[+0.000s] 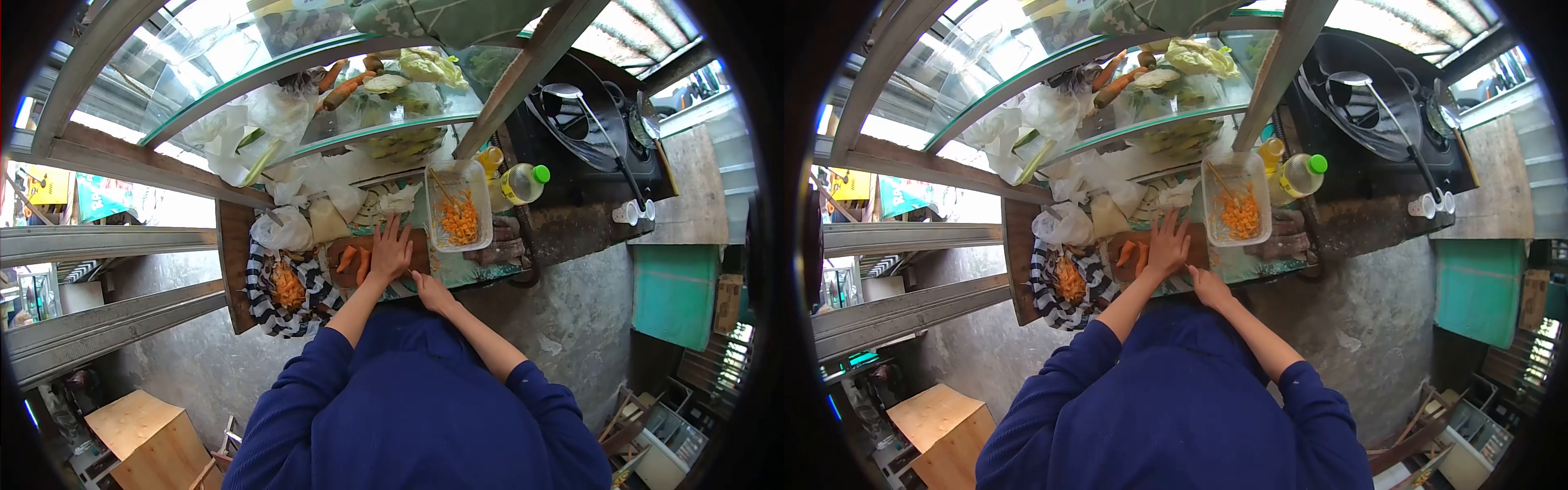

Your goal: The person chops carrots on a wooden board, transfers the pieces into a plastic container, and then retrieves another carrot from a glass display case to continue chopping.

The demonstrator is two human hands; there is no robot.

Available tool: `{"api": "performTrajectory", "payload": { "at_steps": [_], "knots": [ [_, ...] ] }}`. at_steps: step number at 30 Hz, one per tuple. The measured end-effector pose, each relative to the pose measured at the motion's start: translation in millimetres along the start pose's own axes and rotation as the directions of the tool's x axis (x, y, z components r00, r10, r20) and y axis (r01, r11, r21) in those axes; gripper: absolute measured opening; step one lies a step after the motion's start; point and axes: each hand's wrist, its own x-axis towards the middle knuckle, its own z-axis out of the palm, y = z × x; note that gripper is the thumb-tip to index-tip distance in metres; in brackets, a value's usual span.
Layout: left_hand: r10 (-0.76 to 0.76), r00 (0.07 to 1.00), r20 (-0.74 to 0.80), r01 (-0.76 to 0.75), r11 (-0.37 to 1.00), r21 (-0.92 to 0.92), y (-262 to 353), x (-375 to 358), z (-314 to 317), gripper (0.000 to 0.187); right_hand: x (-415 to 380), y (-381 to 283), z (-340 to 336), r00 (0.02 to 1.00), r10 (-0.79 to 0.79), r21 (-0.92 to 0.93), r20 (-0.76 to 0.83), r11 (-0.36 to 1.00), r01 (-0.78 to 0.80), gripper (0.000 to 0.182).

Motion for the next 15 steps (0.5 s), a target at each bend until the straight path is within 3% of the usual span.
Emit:
{"api": "performTrajectory", "payload": {
  "at_steps": [13, 15],
  "knots": [
    [-0.082, 0.993, 0.09, 0.09, 0.993, -0.082, -4, 1, 3, 0.038, 1, 6, 13, 0.998, -0.001, -0.145, -0.067, 0.989, -0.009, 0.059],
    [-0.083, 0.997, 0.002, 0.082, 0.983, -0.166, -5, 1, 2, 0.037, 4, 1, 7, 0.997, -0.016, -0.146, -0.08, 0.989, 0.005, 0.06]
  ]
}}
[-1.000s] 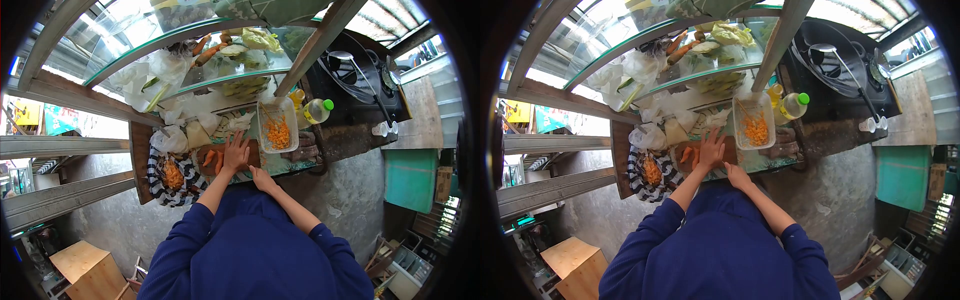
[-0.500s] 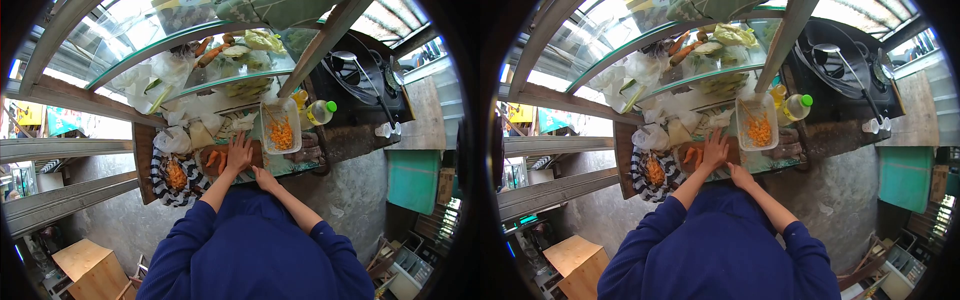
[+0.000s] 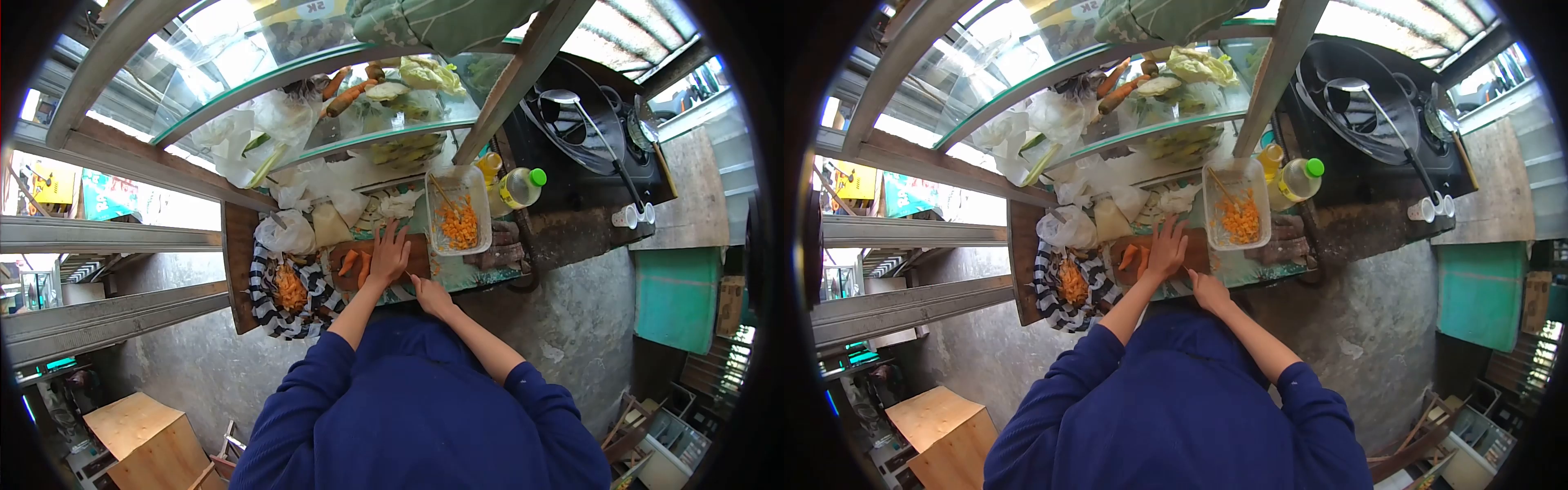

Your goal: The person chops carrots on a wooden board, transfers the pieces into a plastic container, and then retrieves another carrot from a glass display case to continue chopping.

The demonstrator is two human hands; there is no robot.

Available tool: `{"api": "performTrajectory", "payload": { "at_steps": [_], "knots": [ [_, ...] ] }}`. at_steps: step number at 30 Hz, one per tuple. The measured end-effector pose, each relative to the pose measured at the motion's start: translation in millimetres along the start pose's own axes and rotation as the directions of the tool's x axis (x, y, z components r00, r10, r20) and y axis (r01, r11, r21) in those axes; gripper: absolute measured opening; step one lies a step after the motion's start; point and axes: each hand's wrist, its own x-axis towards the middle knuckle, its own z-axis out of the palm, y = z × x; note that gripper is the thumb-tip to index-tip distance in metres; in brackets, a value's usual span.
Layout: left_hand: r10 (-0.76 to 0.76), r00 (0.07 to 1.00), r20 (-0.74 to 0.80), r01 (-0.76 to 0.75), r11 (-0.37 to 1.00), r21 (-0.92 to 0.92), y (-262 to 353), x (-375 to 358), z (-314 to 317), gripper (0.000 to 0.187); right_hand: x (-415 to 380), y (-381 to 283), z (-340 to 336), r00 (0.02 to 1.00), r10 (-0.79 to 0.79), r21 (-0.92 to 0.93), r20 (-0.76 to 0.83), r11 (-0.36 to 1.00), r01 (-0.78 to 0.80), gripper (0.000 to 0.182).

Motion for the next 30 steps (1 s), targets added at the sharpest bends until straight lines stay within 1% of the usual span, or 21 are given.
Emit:
{"api": "performTrajectory", "payload": {
  "at_steps": [1, 2, 4, 5, 6, 7, 8, 11, 15, 17, 19, 20, 22, 23, 24, 25, 26, 28, 30],
  "knots": [
    [0.007, 0.997, -0.072, -0.014, 0.996, -0.089, 0, -2, 0, 0.035, -2, -1, -2, 1.0, 0.013, 0.015, 0.028, 1.0, -0.014, 0.061],
    [0.012, 0.997, -0.077, -0.019, 0.996, -0.088, 1, -4, -1, 0.035, -4, 1, -4, 0.998, 0.028, 0.028, 0.058, 0.999, -0.03, 0.063],
    [-0.018, 0.993, -0.114, -0.001, 0.986, -0.167, 0, -6, -4, 0.034, -3, 8, 6, 0.999, 0.012, 0.043, 0.032, 0.999, -0.014, 0.064],
    [-0.019, 0.993, -0.114, 0.001, 0.987, -0.162, 0, -7, -4, 0.034, -5, 7, 8, 1.0, 0.004, 0.062, 0.015, 0.998, -0.005, 0.066],
    [-0.037, 0.99, -0.135, 0.025, 0.996, -0.086, 1, -6, -3, 0.033, -6, 10, 7, 1.0, 0.002, 0.064, 0.016, 0.998, -0.003, 0.066],
    [-0.053, 0.986, -0.159, 0.052, 0.999, -0.011, 2, -7, -2, 0.033, -5, 13, 5, 0.999, 0.02, 0.029, 0.043, 0.999, -0.021, 0.066],
    [-0.052, 0.986, -0.161, 0.052, 0.999, -0.007, 3, -8, -1, 0.033, -6, 13, 3, 0.997, 0.038, -0.004, 0.069, 0.999, -0.038, 0.066],
    [-0.032, 0.984, -0.174, 0.025, 0.999, -0.042, 3, -6, 0, 0.032, -5, 11, 1, 0.995, 0.027, 0.015, 0.093, 0.999, -0.028, 0.068],
    [-0.019, 0.982, -0.188, 0.003, 0.996, -0.086, 3, -8, -1, 0.033, -5, 13, 1, 0.996, 0.03, 0.005, 0.08, 1.0, -0.031, 0.068],
    [-0.01, 0.981, -0.195, -0.01, 0.995, -0.102, 1, -7, -4, 0.032, -9, 12, -7, 0.998, 0.004, -0.013, 0.055, 1.0, -0.003, 0.067],
    [0.046, 0.975, -0.217, -0.074, 0.99, -0.122, -1, -7, -6, 0.029, -8, 12, -12, 0.998, 0.014, -0.023, 0.058, 1.0, -0.013, 0.067],
    [0.043, 0.975, -0.22, -0.071, 0.99, -0.12, -3, -7, -6, 0.029, -9, 12, -15, 0.997, 0.029, -0.036, 0.065, 0.999, -0.027, 0.067],
    [0.137, 0.966, -0.22, -0.119, 0.988, 0.096, -5, -8, -6, 0.025, -12, 11, -19, 0.998, 0.034, -0.054, 0.049, 0.998, -0.031, 0.066],
    [0.135, 0.966, -0.221, -0.117, 0.989, 0.096, -6, -10, -5, 0.025, -13, 11, -21, 0.999, 0.042, -0.069, 0.027, 0.997, -0.04, 0.065],
    [0.171, 0.962, -0.212, -0.137, 0.977, 0.166, -7, -10, -4, 0.023, -14, 10, -24, 0.999, 0.041, -0.07, 0.026, 0.997, -0.039, 0.065],
    [0.207, 0.958, -0.2, -0.158, 0.959, 0.234, -7, -11, -2, 0.022, -16, 10, -26, 0.998, 0.052, -0.119, 0.037, 0.992, -0.047, 0.065],
    [0.207, 0.958, -0.199, -0.158, 0.959, 0.236, -9, -11, 0, 0.022, -17, 12, -27, 0.997, 0.063, -0.165, 0.049, 0.985, -0.055, 0.064],
    [0.121, 0.958, -0.259, -0.053, 0.966, 0.254, -13, -11, 4, 0.02, -24, 22, -22, 0.999, 0.038, -0.145, 0.016, 0.989, -0.035, 0.064],
    [0.117, 0.962, -0.246, -0.054, 0.967, 0.247, -12, -7, 1, 0.019, -23, 33, -20, 1.0, 0.016, -0.134, -0.018, 0.991, -0.018, 0.064]
  ]
}}
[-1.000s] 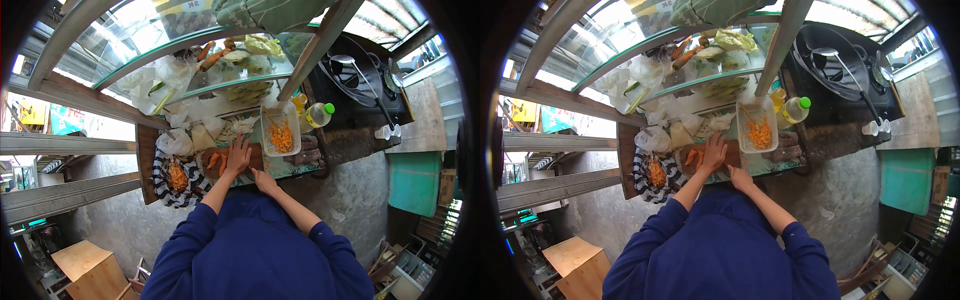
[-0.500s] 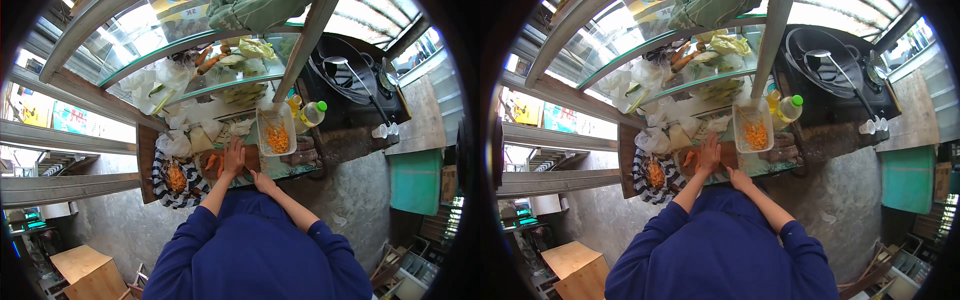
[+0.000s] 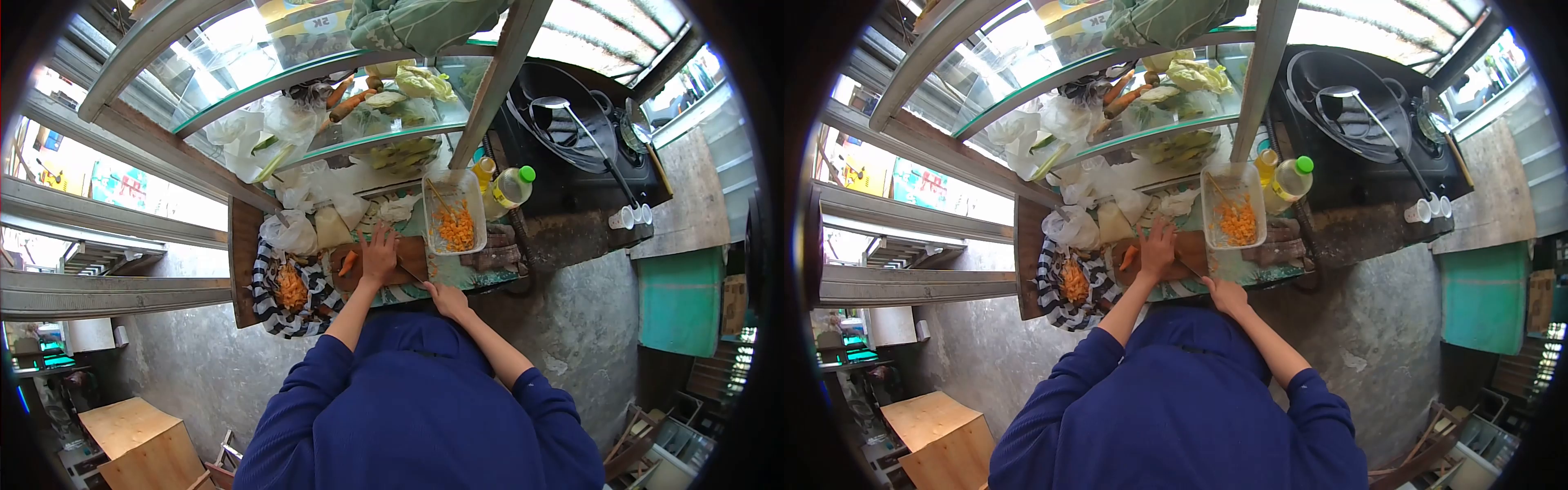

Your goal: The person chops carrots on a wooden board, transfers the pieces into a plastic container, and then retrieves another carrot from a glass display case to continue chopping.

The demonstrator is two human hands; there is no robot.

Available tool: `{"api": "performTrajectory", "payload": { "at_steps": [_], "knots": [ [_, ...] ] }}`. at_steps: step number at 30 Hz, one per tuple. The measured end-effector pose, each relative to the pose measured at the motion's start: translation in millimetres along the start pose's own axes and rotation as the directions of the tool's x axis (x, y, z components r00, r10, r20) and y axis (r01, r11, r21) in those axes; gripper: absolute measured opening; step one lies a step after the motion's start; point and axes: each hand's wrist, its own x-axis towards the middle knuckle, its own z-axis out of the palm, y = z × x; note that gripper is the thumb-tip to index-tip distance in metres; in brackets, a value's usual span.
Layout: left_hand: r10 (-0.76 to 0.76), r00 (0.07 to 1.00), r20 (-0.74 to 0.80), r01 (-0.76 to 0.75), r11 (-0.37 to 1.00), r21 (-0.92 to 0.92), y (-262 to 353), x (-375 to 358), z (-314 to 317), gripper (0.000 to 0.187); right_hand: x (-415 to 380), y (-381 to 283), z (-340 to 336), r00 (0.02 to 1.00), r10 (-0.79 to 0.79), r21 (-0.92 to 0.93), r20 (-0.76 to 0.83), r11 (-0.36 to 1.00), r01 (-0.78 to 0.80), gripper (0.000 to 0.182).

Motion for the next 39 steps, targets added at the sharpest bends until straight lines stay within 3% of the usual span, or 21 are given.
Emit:
{"api": "performTrajectory", "payload": {
  "at_steps": [5, 8, 11, 14, 16, 20, 22, 23, 25, 28, 31, 34, 39],
  "knots": [
    [0.01, 0.993, 0.115, -0.002, 0.997, -0.074, 1, 0, -12, 0.022, 3, 13, 4, 0.999, 0.006, 0.167, 0.037, 0.986, -0.012, 0.062],
    [0.047, 0.977, 0.208, -0.013, 0.986, -0.164, 1, -3, -21, 0.029, -9, 16, -6, 0.988, 0.091, 0.152, 0.123, 0.982, -0.109, 0.059],
    [0.109, 0.964, 0.244, -0.065, 0.981, -0.181, -2, -7, -24, 0.031, -29, 13, -18, 0.987, 0.145, 0.11, 0.074, 0.982, -0.153, 0.058],
    [0.11, 0.961, 0.256, -0.075, 0.987, -0.141, -1, -6, -20, 0.03, -44, 11, -25, 0.988, 0.143, 0.039, 0.053, 0.989, -0.145, 0.055],
    [0.108, 0.919, 0.379, -0.081, 0.993, -0.086, 1, -1, -17, 0.029, -51, 8, -29, 0.985, 0.164, 0.023, 0.045, 0.986, -0.165, 0.054],
    [0.075, 0.922, 0.38, -0.075, 0.997, -0.016, 3, 8, -24, 0.028, -60, 7, -25, 0.978, 0.208, 0.04, -0.014, 0.978, -0.207, 0.052],
    [-0.107, 0.985, 0.139, 0.13, 0.977, -0.172, -1, 16, -38, 0.028, -62, 5, -22, 0.973, 0.227, 0.054, -0.027, 0.973, -0.226, 0.052],
    [-0.114, 0.984, 0.138, 0.137, 0.975, -0.174, -7, 18, -49, 0.028, -64, 3, -20, 0.97, 0.242, 0.075, -0.036, 0.968, -0.239, 0.051],
    [-0.32, 0.947, 0.04, 0.306, 0.852, -0.424, -25, 21, -80, 0.029, -66, -2, -14, 0.972, 0.234, 0.109, -0.038, 0.967, -0.229, 0.051],
    [-0.396, 0.914, -0.087, 0.39, 0.917, -0.078, -48, 0, -150, 0.028, -67, -9, -2, 0.972, 0.22, 0.153, -0.085, 0.967, -0.206, 0.051],
    [-0.514, 0.854, -0.077, 0.518, 0.827, 0.217, -67, -37, -202, 0.027, -67, -21, 9, 0.964, 0.221, 0.221, -0.145, 0.957, -0.186, 0.05],
    [-0.6, 0.798, -0.054, 0.582, 0.744, 0.328, -83, -78, -214, 0.031, -58, -33, 27, 0.954, 0.225, 0.344, -0.197, 0.927, -0.147, 0.046],
    [-0.578, 0.812, -0.083, 0.57, 0.753, 0.33, -74, -94, -205, 0.038, -34, -70, 42, 0.906, 0.193, 0.427, -0.376, 0.904, -0.016, 0.045]
  ]
}}
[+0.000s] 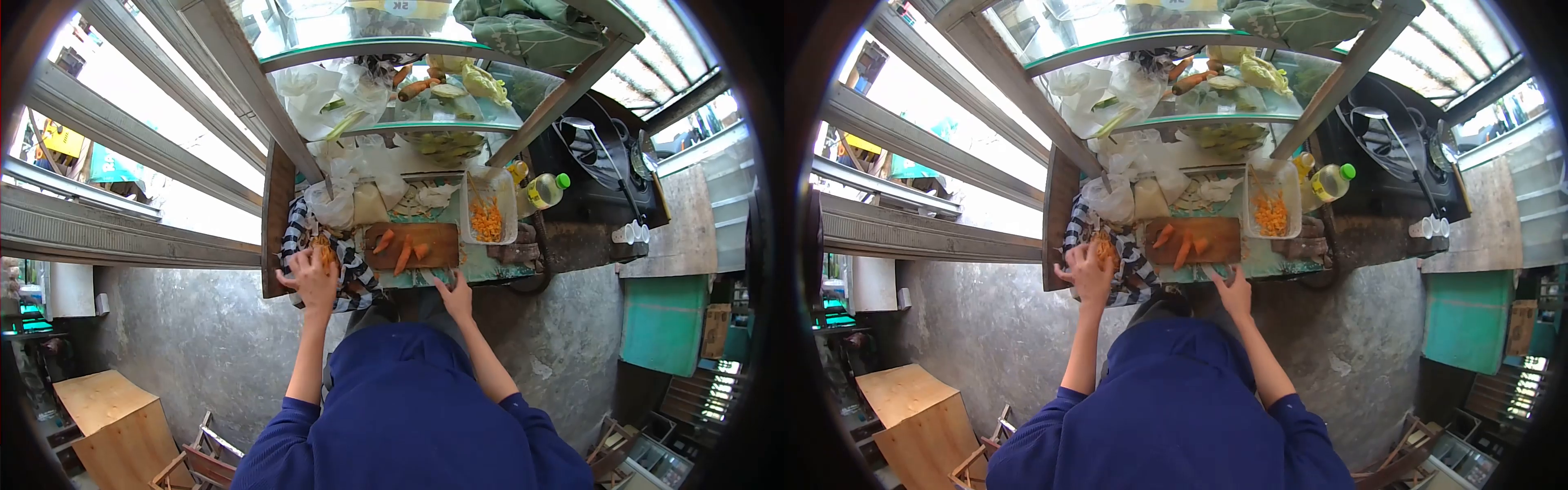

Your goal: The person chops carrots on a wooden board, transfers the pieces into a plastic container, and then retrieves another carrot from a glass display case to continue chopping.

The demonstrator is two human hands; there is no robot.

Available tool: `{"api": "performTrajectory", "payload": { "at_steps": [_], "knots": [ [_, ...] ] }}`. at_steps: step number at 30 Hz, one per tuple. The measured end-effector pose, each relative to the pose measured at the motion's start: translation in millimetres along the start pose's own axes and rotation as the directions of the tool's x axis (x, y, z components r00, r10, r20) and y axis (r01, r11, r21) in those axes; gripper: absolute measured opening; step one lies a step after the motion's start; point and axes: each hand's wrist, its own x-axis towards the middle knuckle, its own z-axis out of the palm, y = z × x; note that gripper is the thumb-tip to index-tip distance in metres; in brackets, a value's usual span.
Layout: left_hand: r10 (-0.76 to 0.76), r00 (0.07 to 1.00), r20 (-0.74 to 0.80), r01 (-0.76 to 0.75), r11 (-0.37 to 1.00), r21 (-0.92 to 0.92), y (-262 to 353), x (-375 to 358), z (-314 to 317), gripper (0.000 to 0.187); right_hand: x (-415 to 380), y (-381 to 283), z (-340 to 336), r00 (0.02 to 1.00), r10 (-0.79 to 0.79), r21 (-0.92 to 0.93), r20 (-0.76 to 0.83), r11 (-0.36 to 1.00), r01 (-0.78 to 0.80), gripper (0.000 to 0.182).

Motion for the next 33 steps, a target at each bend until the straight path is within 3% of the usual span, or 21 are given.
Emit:
{"api": "performTrajectory", "payload": {
  "at_steps": [3, 4, 6, 8, 9, 14, 16, 17, 19, 20, 22, 23, 25, 26, 28, 30, 32, 33],
  "knots": [
    [0.214, 0.975, 0.063, -0.191, 0.947, -0.259, 26, -7, 18, 0.035, 25, -16, 24, 0.997, -0.07, -0.004, -0.018, 0.998, 0.07, 0.052],
    [0.279, 0.955, 0.098, -0.234, 0.917, -0.322, 37, -8, 29, 0.035, 34, -20, 34, 0.984, -0.164, -0.052, -0.069, 0.986, 0.16, 0.054],
    [0.376, 0.916, 0.139, -0.323, 0.899, -0.296, 60, -15, 56, 0.038, 49, -24, 42, 0.957, -0.27, -0.106, -0.109, 0.96, 0.259, 0.056],
    [0.394, 0.911, 0.121, -0.346, 0.89, -0.296, 79, -24, 85, 0.041, 63, -28, 41, 0.984, -0.175, -0.179, 0.041, 0.967, 0.179, 0.055],
    [0.423, 0.9, 0.105, -0.379, 0.878, -0.291, 85, -23, 94, 0.044, 67, -31, 39, 0.981, -0.189, -0.18, 0.044, 0.964, 0.194, 0.055],
    [0.403, 0.895, 0.19, -0.343, 0.895, -0.284, 104, -25, 118, 0.054, 80, -15, 19, 0.972, -0.231, -0.226, 0.048, 0.945, 0.236, 0.057],
    [0.259, 0.915, 0.309, -0.112, 0.899, -0.423, 109, -19, 120, 0.055, 80, -6, 16, 0.955, -0.296, -0.218, 0.009, 0.932, 0.291, 0.057],
    [0.252, 0.919, 0.304, -0.107, 0.9, -0.422, 110, -15, 113, 0.055, 81, -4, 15, 0.932, -0.362, -0.208, -0.033, 0.914, 0.347, 0.057],
    [0.143, 0.817, 0.559, 0.378, 0.6, -0.706, 110, -13, 93, 0.049, 79, 0, 9, 0.929, -0.369, -0.157, -0.014, 0.919, 0.362, 0.054],
    [0.14, 0.815, 0.563, 0.383, 0.6, -0.703, 106, -15, 97, 0.049, 75, 2, 6, 0.93, -0.366, -0.106, -0.004, 0.925, 0.364, 0.052],
    [0.306, 0.618, 0.724, 0.741, 0.081, -0.666, 99, -19, 107, 0.042, 62, 7, -1, 0.934, -0.357, -0.046, 0.018, 0.933, 0.357, 0.048],
    [0.309, 0.61, 0.729, 0.746, 0.086, -0.661, 101, -24, 102, 0.042, 53, 9, -6, 0.935, -0.353, 0.014, 0.038, 0.936, 0.353, 0.044],
    [0.2, 0.605, 0.771, 0.792, -0.258, -0.554, 105, -33, 85, 0.038, 31, 3, -21, 0.95, -0.3, 0.044, 0.088, 0.954, 0.297, 0.041],
    [0.2, 0.602, 0.773, 0.793, -0.256, -0.552, 106, -36, 84, 0.038, 23, 1, -27, 0.957, -0.256, 0.07, 0.14, 0.966, 0.248, 0.038],
    [0.075, 0.569, 0.819, 0.775, -0.382, -0.504, 106, -40, 85, 0.035, 11, 8, -33, 0.961, -0.209, 0.041, 0.178, 0.978, 0.205, 0.035],
    [0.047, 0.602, 0.797, 0.769, -0.304, -0.562, 107, -40, 90, 0.034, 2, 22, -30, 0.964, -0.156, 0.012, 0.215, 0.988, 0.157, 0.033],
    [0.029, 0.634, 0.773, 0.758, -0.219, -0.614, 106, -36, 94, 0.033, -2, 35, -21, 0.943, -0.302, 0.101, 0.137, 0.952, 0.29, 0.03],
    [0.094, 0.784, 0.613, 0.57, 0.281, -0.772, 103, -31, 94, 0.032, -5, 39, -20, 0.946, -0.296, 0.102, 0.136, 0.954, 0.283, 0.03]
  ]
}}
